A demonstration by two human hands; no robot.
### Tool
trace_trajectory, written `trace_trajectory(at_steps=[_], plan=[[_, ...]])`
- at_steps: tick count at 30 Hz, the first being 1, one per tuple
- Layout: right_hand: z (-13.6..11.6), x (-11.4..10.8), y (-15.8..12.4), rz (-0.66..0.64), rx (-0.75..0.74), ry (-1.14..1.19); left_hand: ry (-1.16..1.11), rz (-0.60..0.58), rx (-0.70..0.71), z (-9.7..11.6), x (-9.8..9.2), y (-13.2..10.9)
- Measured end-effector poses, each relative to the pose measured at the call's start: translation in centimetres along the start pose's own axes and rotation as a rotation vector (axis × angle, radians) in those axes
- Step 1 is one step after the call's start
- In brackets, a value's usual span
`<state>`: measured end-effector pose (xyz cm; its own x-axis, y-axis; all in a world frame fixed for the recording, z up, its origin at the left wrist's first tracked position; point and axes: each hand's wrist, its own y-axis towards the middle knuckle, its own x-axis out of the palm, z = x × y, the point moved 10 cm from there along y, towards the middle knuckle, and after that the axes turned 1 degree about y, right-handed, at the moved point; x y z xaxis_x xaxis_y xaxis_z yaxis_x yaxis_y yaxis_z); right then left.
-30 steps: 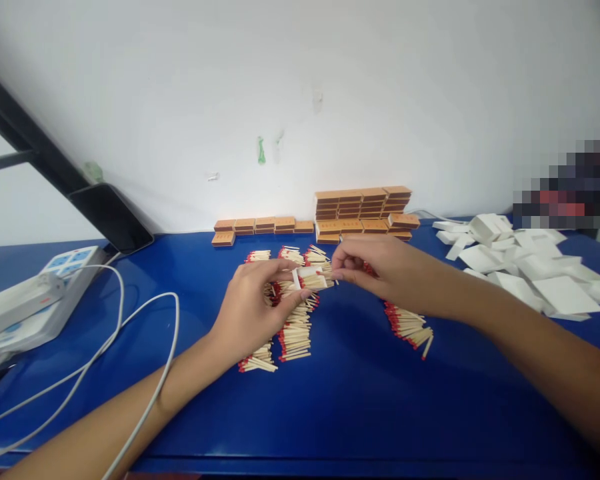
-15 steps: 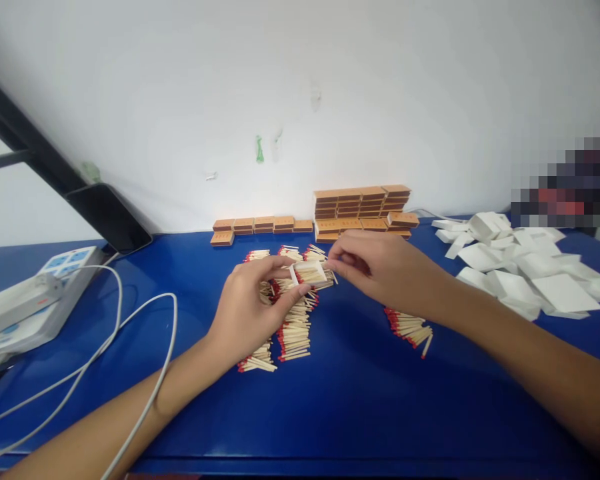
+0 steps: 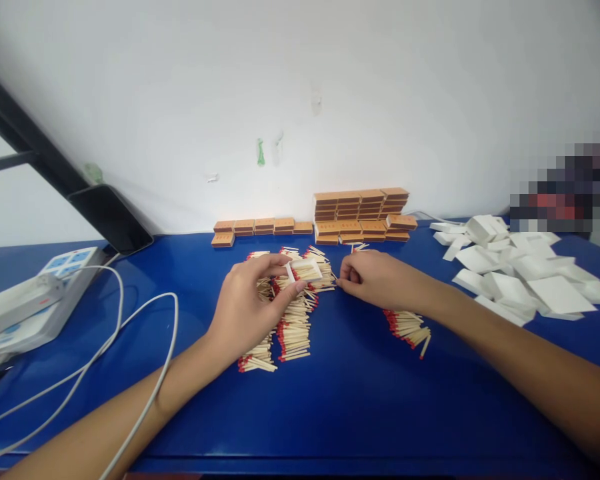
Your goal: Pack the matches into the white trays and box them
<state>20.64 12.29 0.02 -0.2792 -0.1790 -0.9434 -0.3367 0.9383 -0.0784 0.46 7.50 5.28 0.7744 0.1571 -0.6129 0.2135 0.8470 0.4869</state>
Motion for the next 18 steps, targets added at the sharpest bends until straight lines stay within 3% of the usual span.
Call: trace_trajectory(at_steps=[5, 8, 14, 18], plan=[[1.1, -0.9, -0.1, -0.01, 0.046, -0.073, 0.013, -0.002, 0.006, 0.0, 0.1, 0.1], [1.0, -1.9, -0.4, -0.007, -0.023, -0.087, 0.016, -0.001, 0.007, -0.1, 0.1, 0.1], [-1.5, 0.2, -2.6, -0.31, -0.231, -0.029, 0.012, 0.006, 0.017, 0.0, 0.1, 0.1], [-2.2, 0.4, -2.8, -0.31, -0.233, -0.018, 0.017, 0.009, 0.029, 0.2, -0.1, 0.2]])
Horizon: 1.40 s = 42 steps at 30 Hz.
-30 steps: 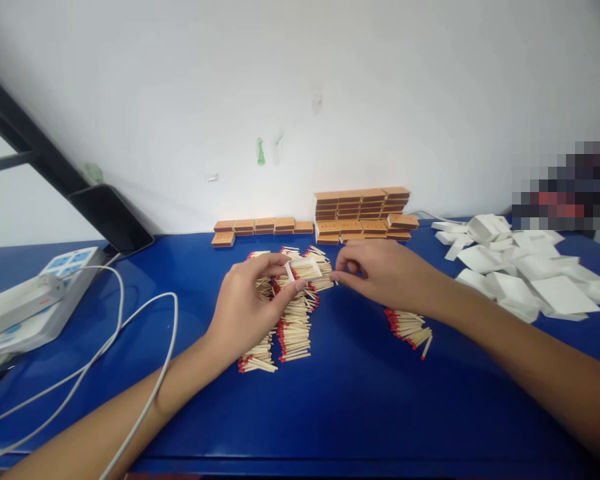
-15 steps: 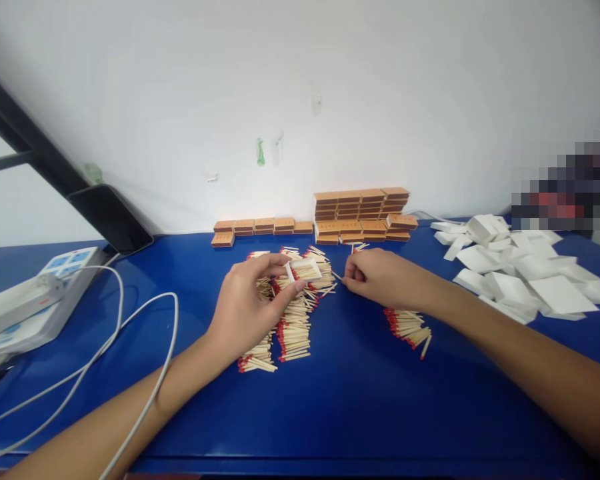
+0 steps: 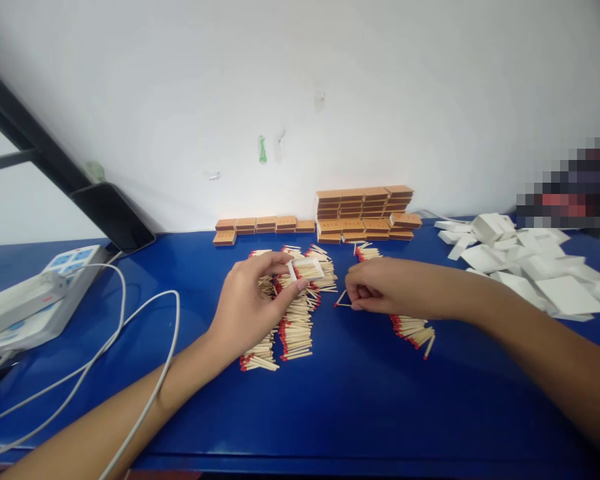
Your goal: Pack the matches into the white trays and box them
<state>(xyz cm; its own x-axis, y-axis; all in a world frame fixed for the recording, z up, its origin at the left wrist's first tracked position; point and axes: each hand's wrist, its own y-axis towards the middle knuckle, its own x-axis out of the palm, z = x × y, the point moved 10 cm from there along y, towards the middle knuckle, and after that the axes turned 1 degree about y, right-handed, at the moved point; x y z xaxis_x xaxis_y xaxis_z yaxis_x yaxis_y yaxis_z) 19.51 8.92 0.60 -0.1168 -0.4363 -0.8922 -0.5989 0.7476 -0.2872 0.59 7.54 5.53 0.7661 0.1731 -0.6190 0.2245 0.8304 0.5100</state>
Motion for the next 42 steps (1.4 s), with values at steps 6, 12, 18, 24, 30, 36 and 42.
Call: trace_trajectory(at_steps=[6, 12, 18, 24, 30, 36, 42], plan=[[-0.2, -1.0, 0.7, 0.066, -0.083, 0.042, 0.019, -0.019, 0.008, 0.1, 0.2, -0.2], [0.2, -0.6, 1.1, 0.076, -0.043, 0.063, 0.017, -0.034, -0.011, -0.1, 0.4, -0.1], [0.0, -0.6, 1.0, 0.11, -0.061, 0.094, 0.022, -0.032, 0.018, 0.2, 0.3, -0.1], [0.2, -1.3, 0.1, 0.122, -0.057, 0.103, 0.053, -0.026, 0.028, 0.1, 0.3, -0.1], [-0.3, -4.0, -0.7, 0.264, -0.055, 0.2, 0.021, -0.055, 0.003, 0.0, 0.6, -0.1], [-3.3, -4.0, -0.5, 0.407, -0.16, 0.267, -0.022, -0.119, 0.043, 0.9, 1.5, -0.8], [-4.2, -3.5, -0.3, 0.492, -0.201, 0.182, -0.076, -0.15, 0.031, 1.1, 1.9, -0.9]])
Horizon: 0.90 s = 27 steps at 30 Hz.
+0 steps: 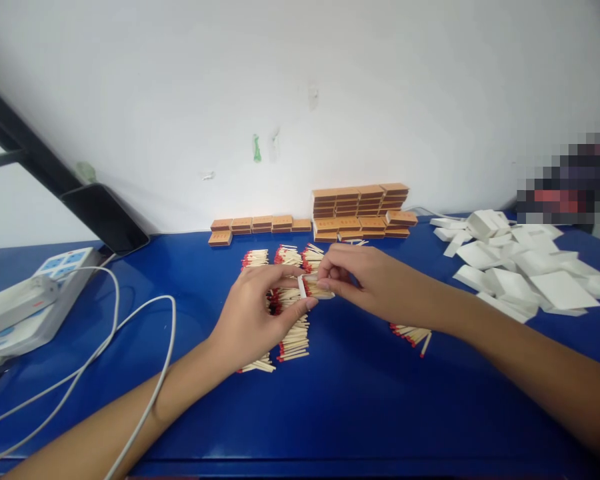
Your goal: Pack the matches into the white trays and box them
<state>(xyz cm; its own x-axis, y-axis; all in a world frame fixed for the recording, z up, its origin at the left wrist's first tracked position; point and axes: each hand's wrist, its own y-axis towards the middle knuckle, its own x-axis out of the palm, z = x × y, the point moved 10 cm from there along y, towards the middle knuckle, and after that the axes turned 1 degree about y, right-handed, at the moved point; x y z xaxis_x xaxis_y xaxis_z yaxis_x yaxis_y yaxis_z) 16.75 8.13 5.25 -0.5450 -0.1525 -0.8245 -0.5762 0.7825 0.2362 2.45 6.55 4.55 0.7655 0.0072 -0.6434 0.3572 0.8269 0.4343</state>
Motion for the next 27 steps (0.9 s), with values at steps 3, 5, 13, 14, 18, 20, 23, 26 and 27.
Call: trace_trajectory(at_steps=[3, 5, 13, 14, 18, 20, 23, 26, 27], plan=[[0.1, -0.3, -0.1, 0.028, -0.027, -0.051, -0.009, 0.005, -0.003, -0.1, -0.1, 0.1], [0.0, -0.4, -0.2, 0.041, -0.047, -0.082, -0.025, -0.001, -0.002, -0.1, -0.1, 0.2], [-0.4, -1.7, -0.1, 0.121, -0.093, -0.143, -0.042, 0.037, -0.066, -0.5, -0.6, 0.3], [-0.2, -2.1, -0.1, 0.151, -0.081, -0.157, -0.042, 0.062, -0.087, -0.8, -0.9, 0.3], [1.7, -1.6, 0.3, 0.077, 0.004, -0.211, -0.037, 0.158, -0.14, -1.8, -2.1, 0.4], [2.7, 0.1, 0.3, -0.076, 0.032, -0.205, -0.035, 0.182, -0.144, -2.1, -2.4, 0.5], [3.8, 1.8, 0.2, -0.205, 0.059, -0.209, -0.036, 0.175, -0.146, -2.3, -2.4, 0.5], [4.1, 2.4, 0.2, -0.219, 0.068, -0.217, -0.021, 0.16, -0.139, -2.2, -2.2, 0.5], [4.2, 2.5, 0.2, -0.218, 0.068, -0.218, -0.017, 0.157, -0.135, -2.1, -2.1, 0.5]])
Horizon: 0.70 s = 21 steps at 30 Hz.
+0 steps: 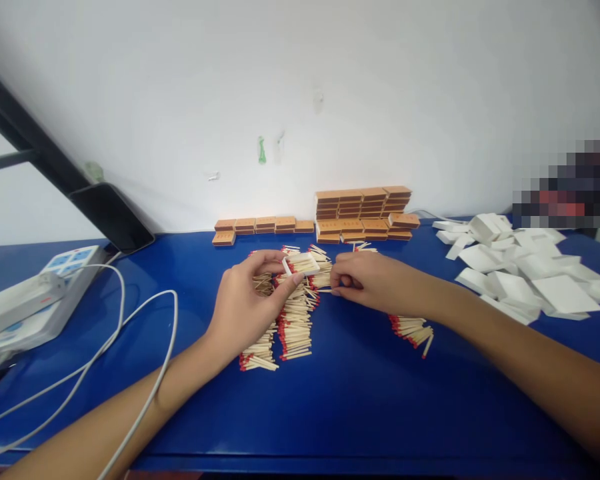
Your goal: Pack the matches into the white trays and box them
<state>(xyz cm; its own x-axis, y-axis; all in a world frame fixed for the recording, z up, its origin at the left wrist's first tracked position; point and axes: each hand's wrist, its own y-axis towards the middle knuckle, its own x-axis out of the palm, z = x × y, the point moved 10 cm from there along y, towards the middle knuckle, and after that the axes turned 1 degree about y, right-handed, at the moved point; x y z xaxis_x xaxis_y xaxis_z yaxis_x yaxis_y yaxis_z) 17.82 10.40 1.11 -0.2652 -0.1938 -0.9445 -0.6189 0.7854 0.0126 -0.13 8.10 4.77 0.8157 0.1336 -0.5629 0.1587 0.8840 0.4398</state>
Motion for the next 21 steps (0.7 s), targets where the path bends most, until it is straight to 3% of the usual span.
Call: trace_trajectory(at_steps=[5, 8, 12, 15, 21], plan=[[0.3, 0.3, -0.3, -0.039, -0.008, 0.017, 0.0, -0.012, 0.012, 0.3, 0.2, 0.0], [0.9, -0.7, -0.8, -0.038, -0.018, 0.015, 0.02, -0.007, 0.014, 0.3, 0.0, 0.1], [1.2, -4.1, -1.4, 0.146, 0.012, -0.009, 0.024, -0.021, 0.008, 0.1, 0.2, 0.1], [-0.1, -5.7, -1.6, 0.262, -0.015, -0.007, 0.018, -0.064, 0.033, 0.3, 0.8, 0.0], [-3.1, -4.7, -1.6, 0.329, -0.098, 0.019, 0.082, -0.103, 0.123, 1.5, 1.5, -0.6]])
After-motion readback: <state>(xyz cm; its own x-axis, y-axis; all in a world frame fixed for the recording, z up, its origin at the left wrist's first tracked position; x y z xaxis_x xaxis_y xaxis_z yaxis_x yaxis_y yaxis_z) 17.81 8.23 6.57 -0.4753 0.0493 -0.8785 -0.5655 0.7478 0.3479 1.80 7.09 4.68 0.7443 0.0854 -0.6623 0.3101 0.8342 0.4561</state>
